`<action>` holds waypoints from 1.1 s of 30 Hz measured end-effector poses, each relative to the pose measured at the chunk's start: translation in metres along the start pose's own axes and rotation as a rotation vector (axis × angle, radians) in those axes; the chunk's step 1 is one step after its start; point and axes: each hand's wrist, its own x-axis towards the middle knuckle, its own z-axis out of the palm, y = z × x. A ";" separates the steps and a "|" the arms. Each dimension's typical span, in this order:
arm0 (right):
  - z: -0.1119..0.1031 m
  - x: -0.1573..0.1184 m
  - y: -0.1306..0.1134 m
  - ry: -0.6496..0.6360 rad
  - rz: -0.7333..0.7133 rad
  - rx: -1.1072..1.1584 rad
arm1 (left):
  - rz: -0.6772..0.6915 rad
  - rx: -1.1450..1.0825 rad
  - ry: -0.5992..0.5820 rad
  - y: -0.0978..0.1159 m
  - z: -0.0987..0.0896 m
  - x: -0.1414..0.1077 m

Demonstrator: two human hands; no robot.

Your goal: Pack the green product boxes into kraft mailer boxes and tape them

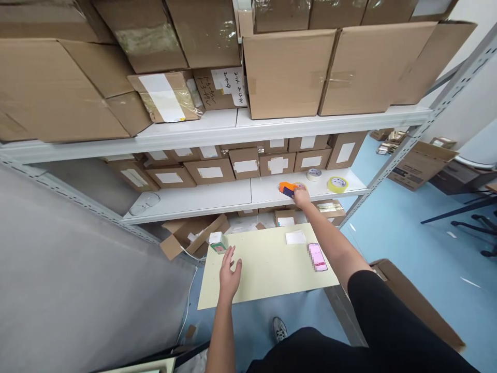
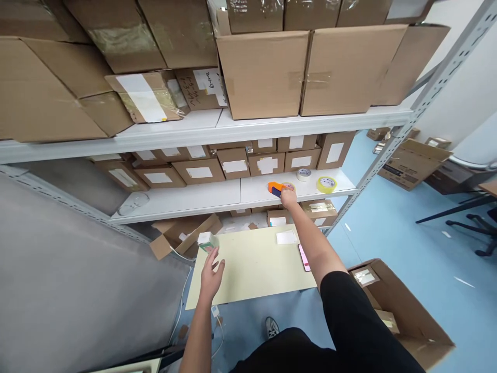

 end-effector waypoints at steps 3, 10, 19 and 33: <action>0.000 -0.025 0.001 -0.021 -0.051 0.000 | -0.003 -0.014 -0.014 0.009 0.013 0.006; 0.096 -0.172 0.012 -0.022 -0.150 0.207 | -0.014 -0.015 -0.047 0.011 0.030 0.002; 0.219 -0.290 0.059 -0.205 0.253 0.218 | -0.078 0.010 -0.075 0.002 0.030 -0.033; 0.178 -0.260 -0.008 -0.145 -0.001 0.366 | -0.148 0.001 0.085 0.001 -0.011 -0.076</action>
